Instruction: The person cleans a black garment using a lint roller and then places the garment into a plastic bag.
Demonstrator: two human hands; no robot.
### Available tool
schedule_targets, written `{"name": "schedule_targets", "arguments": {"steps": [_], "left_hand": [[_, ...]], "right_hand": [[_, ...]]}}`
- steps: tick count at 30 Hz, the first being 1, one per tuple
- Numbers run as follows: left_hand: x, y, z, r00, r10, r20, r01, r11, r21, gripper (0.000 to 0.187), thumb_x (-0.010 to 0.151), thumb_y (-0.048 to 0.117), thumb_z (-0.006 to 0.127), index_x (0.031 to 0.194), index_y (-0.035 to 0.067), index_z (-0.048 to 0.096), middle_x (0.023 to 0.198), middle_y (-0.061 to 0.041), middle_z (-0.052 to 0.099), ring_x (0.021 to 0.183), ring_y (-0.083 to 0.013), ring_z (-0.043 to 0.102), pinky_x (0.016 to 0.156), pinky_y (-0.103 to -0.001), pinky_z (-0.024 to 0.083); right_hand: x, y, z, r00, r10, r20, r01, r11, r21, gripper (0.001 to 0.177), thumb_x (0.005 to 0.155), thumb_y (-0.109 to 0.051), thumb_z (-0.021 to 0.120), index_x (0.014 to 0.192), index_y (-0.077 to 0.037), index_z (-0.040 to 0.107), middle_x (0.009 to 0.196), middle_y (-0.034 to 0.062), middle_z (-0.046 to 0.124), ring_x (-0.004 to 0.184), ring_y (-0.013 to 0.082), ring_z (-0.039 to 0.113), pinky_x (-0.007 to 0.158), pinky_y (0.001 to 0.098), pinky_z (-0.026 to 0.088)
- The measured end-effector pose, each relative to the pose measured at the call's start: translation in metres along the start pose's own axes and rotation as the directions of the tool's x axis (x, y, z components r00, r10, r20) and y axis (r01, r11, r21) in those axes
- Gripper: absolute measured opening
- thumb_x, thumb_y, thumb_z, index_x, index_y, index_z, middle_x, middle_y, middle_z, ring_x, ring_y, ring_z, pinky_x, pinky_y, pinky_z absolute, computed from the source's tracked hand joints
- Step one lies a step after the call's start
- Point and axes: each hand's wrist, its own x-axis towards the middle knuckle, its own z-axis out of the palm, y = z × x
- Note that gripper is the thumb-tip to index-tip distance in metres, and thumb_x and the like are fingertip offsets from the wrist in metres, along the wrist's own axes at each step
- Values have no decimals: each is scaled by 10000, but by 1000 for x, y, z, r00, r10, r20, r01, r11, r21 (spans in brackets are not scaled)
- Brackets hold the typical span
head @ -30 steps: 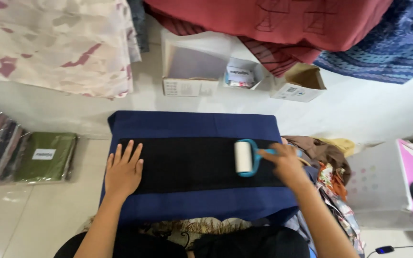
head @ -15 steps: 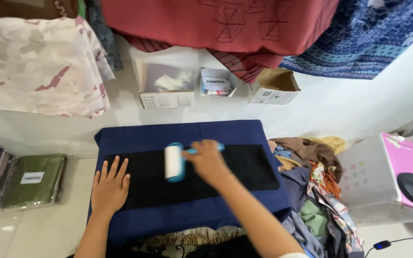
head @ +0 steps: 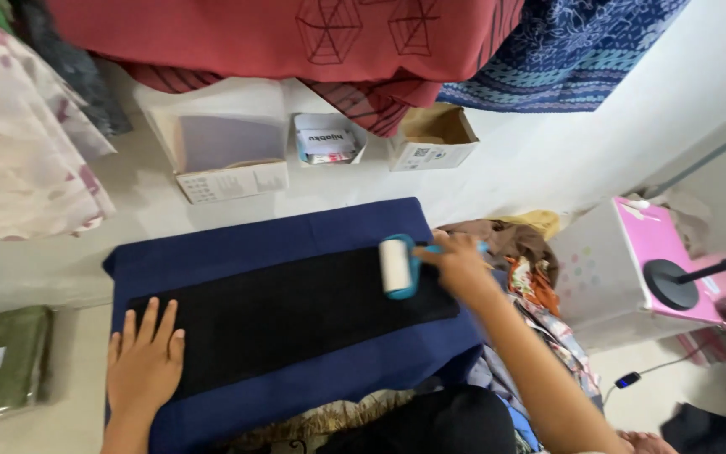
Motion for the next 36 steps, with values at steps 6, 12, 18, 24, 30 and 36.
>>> {"name": "schedule_targets", "arguments": {"steps": [6, 12, 18, 24, 30, 36], "left_hand": [[1, 1, -1, 1000, -15, 21, 16, 1000, -24, 607, 1008, 539, 263, 1580, 366, 366, 1674, 83, 347, 1550, -286, 302, 1224, -461, 255], [-1, 1, -1, 998, 16, -62, -19, 998, -60, 613, 1000, 517, 311, 1586, 348, 369, 1668, 77, 353, 1541, -260, 312, 1220, -453, 251], [4, 1, -19, 969, -4, 247, 20, 998, -65, 598, 1053, 549, 108, 1631, 414, 180, 1736, 88, 105, 1588, -262, 103, 1271, -482, 107], [0, -3, -2, 1000, 20, 12, -20, 998, -66, 616, 1015, 543, 257, 1598, 353, 321, 1678, 81, 306, 1557, -257, 247, 1228, -455, 212], [2, -7, 5, 997, -6, 81, 8, 1000, -16, 629, 1004, 563, 236, 1597, 370, 311, 1686, 88, 297, 1565, -261, 243, 1225, -465, 226], [-1, -1, -2, 1000, 6, 26, -5, 999, -37, 622, 1012, 544, 263, 1591, 340, 367, 1677, 50, 350, 1552, -290, 293, 1228, -476, 239]], "right_hand": [[-44, 84, 17, 995, 86, 42, -78, 983, -167, 624, 775, -105, 603, 1305, -426, 681, 1128, 44, 561, 993, 298, 518, 931, 448, 383], [0, -16, -58, 997, 68, -31, -35, 797, 603, 498, 759, 46, 711, 1203, -174, 767, 918, 102, 698, 677, 257, 645, 648, 368, 537], [22, -195, -15, 880, -381, -284, 470, 780, 412, 485, 774, -97, 669, 1152, -389, 750, 1078, 32, 662, 977, 286, 623, 923, 449, 456], [26, -192, -12, 934, -321, -157, 357, 856, 374, 603, 683, -12, 712, 1166, -370, 764, 1064, -30, 607, 951, 235, 492, 964, 423, 357], [-13, -72, -13, 992, -118, 45, 99, 948, 303, 743, 601, 72, 673, 1198, -361, 762, 1111, 1, 625, 925, 253, 512, 878, 426, 368], [-67, 19, -25, 965, 190, 181, -206, 976, 76, 569, 820, 4, 623, 1194, -400, 770, 1177, -6, 662, 993, 243, 555, 993, 417, 392]]}}
